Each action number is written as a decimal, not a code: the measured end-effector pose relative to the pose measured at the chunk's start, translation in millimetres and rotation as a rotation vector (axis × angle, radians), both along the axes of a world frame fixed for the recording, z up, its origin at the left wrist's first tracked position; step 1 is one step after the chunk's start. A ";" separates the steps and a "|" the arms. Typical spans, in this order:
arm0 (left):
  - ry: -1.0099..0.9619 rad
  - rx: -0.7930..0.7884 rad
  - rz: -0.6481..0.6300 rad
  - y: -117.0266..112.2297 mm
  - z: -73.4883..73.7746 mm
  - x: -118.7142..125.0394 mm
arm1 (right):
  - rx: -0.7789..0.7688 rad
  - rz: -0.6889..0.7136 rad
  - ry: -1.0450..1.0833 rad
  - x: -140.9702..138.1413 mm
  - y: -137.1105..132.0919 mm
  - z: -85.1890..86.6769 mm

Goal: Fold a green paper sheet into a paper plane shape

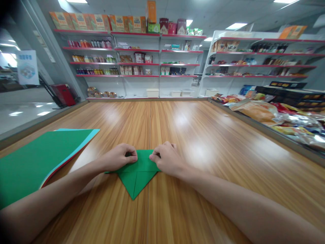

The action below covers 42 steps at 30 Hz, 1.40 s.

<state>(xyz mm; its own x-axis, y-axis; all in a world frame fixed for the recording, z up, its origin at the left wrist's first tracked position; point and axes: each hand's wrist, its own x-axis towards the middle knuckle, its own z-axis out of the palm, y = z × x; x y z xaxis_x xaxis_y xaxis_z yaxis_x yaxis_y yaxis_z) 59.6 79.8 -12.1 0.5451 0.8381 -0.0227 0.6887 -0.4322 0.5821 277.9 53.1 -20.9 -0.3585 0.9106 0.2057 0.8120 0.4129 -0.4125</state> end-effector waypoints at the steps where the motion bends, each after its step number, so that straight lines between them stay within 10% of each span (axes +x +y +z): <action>1: -0.003 -0.016 0.003 2.2 1.2 -3.8 | 0.007 -0.015 -0.005 1.6 2.0 -0.2; 18: -0.118 -0.152 0.017 17.2 -0.5 -28.4 | 0.118 -0.045 0.263 26.9 24.0 -15.7; 23: -0.187 -0.167 0.066 12.7 -5.7 -15.3 | 0.368 -0.049 0.182 10.6 7.8 -6.3; 30: -0.177 -0.061 0.092 -9.0 -7.4 18.4 | 0.228 0.196 0.018 -6.5 -10.1 -7.6; 42: 0.081 0.236 0.062 -3.9 -5.3 -2.0 | 0.240 0.037 0.073 10.4 4.8 -8.0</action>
